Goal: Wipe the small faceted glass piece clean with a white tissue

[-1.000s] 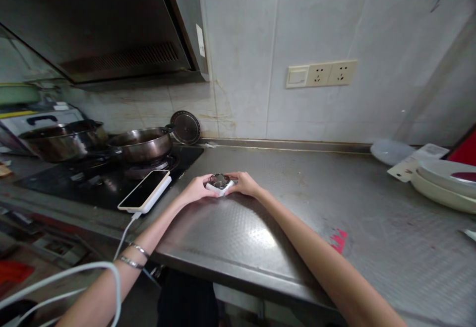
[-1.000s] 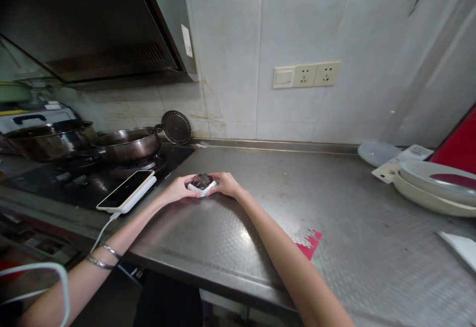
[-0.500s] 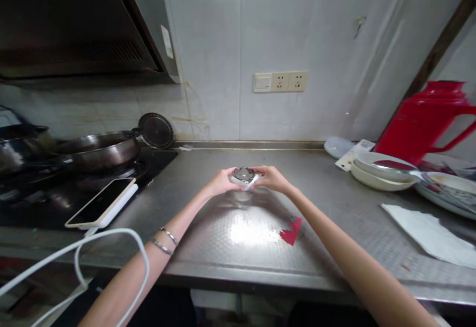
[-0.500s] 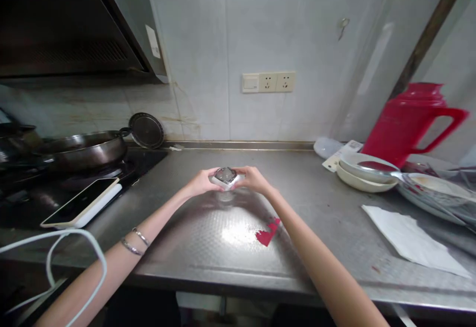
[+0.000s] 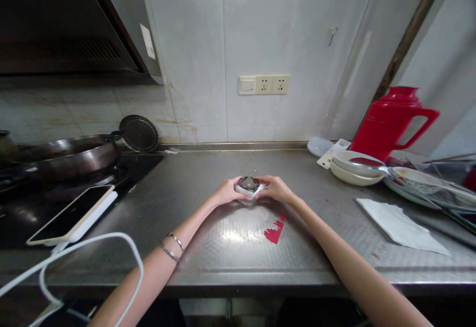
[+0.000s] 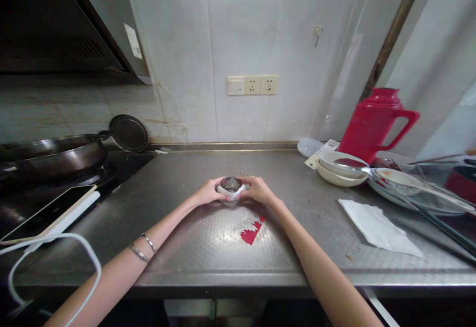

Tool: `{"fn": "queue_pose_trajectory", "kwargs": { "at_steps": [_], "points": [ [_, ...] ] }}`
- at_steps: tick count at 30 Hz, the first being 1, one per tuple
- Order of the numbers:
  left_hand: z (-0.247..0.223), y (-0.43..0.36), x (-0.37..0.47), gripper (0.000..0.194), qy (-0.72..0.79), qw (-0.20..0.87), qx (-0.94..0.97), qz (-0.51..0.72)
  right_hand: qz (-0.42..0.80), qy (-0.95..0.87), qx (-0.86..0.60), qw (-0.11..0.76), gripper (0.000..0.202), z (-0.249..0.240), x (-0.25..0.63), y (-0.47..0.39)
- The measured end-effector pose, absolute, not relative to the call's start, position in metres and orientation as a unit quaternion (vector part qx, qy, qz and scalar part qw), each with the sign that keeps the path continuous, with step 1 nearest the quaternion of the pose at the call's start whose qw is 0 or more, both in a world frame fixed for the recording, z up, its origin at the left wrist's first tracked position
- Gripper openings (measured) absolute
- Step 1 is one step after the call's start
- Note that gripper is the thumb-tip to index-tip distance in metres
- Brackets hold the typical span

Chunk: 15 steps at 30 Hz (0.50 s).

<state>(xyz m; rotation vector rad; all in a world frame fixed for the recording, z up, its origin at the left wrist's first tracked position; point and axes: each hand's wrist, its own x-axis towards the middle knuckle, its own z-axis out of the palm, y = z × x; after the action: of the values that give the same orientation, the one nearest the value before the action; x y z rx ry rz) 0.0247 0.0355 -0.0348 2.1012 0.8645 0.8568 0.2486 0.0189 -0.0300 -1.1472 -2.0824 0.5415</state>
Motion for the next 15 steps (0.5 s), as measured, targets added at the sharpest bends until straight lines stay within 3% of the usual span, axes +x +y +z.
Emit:
{"fn": "queue_pose_trajectory", "kwargs": {
  "at_steps": [15],
  "points": [
    [-0.0386, 0.0311, 0.0197, 0.066, 0.354, 0.342, 0.816, 0.302, 0.223, -0.807, -0.434, 0.332, 0.062, -0.0345, 0.2454, 0.0181]
  ]
}}
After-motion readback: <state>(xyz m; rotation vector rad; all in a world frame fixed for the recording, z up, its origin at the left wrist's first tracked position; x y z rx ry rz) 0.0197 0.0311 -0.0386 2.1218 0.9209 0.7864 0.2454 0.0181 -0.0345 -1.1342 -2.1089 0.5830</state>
